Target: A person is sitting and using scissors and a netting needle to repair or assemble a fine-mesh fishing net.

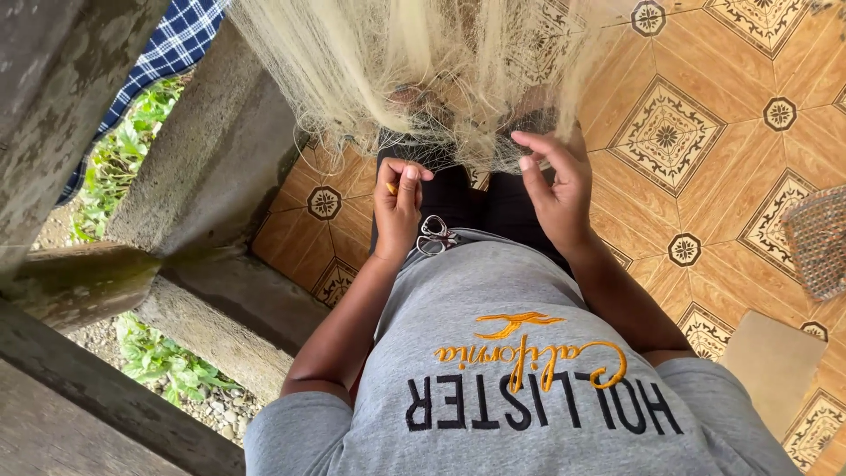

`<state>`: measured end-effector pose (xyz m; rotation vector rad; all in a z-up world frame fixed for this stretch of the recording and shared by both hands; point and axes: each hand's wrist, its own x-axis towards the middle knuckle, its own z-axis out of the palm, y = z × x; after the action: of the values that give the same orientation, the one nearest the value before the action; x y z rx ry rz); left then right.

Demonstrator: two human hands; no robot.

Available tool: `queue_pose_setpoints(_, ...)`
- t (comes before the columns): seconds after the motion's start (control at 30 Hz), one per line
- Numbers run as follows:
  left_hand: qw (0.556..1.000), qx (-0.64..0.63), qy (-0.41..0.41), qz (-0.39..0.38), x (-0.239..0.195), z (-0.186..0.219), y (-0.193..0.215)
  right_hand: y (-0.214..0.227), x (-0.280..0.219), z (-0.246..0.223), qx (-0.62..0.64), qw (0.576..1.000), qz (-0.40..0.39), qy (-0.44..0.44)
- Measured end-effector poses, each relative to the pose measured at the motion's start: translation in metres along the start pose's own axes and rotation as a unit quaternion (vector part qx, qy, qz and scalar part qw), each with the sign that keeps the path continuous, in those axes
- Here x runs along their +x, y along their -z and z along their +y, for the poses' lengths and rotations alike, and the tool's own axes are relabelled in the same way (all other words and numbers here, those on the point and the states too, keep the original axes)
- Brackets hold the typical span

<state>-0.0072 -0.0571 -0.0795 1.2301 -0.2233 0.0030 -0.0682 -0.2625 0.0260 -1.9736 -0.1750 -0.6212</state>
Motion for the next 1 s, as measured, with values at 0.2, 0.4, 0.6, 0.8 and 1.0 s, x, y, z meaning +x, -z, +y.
queue_pose_setpoints(0.2,1.0,0.016,0.0,-0.006,-0.004,0.002,-0.001,0.002,0.011,-0.014,0.014,0.999,-0.022,-0.034)
queue_pose_setpoints(0.4,0.999,0.043,0.007,0.002,-0.005,0.007,-0.003,-0.001,0.006,0.006,0.047,0.995,-0.001,-0.089)
queue_pose_setpoints(0.6,0.998,0.037,0.034,0.039,0.004,0.003,0.006,-0.004,-0.004,0.018,0.079,0.993,-0.015,-0.088)
queue_pose_setpoints(0.8,0.979,0.17,-0.089,0.069,0.005,0.009,0.029,-0.003,-0.007,0.014,0.074,0.994,-0.036,-0.065)
queue_pose_setpoints(1.0,0.937,0.277,-0.193,-0.091,-0.003,0.08,-0.018,-0.003,0.003,-0.007,0.068,0.996,-0.057,-0.025)
